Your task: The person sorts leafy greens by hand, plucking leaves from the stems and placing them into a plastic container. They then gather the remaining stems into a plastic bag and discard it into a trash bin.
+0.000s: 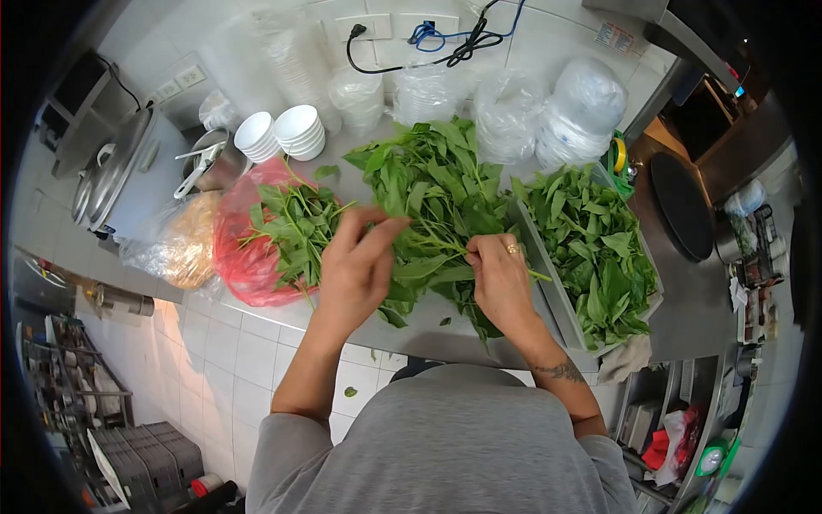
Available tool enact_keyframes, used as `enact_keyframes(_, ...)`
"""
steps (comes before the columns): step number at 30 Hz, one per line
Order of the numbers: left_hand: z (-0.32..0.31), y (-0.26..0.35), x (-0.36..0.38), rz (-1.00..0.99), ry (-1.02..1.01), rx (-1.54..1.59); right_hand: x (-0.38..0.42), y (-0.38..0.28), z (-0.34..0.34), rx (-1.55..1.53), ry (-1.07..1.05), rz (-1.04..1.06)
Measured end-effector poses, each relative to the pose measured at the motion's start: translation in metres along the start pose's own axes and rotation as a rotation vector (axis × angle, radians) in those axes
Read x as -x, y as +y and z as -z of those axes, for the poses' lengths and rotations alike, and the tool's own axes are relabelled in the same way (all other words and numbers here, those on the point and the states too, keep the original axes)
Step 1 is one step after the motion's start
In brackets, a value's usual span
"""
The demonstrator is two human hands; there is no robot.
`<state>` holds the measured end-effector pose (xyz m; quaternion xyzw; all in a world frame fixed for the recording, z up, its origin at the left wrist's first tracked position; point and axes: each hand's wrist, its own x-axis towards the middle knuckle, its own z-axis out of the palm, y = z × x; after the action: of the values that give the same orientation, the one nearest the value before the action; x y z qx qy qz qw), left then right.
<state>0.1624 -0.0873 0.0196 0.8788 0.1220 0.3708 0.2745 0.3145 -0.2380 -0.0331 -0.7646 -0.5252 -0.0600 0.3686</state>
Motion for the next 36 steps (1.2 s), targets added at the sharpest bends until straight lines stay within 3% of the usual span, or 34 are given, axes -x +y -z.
enact_keyframes(4, -0.034, -0.013, -0.002, -0.217, -0.215, -0.274, 0.003, -0.007, 0.003, -0.063, -0.011, 0.005)
enact_keyframes(16, -0.046, -0.030, 0.009, -0.238, -0.250, -0.153, 0.004, 0.003, 0.002, -0.142, -0.051, -0.002)
enact_keyframes(28, -0.050, -0.042, 0.018, -0.404, -0.299, -0.388, 0.001, 0.007, 0.000, -0.209, -0.079, -0.136)
enact_keyframes(34, -0.071, -0.053, 0.022, -0.316, -0.360, -0.586, 0.008, -0.009, -0.018, 0.046, -0.014, 0.028)
enact_keyframes(36, -0.068, -0.096, 0.019, -0.174, -0.405, -0.716, 0.004, -0.015, -0.005, 0.048, 0.066, 0.022)
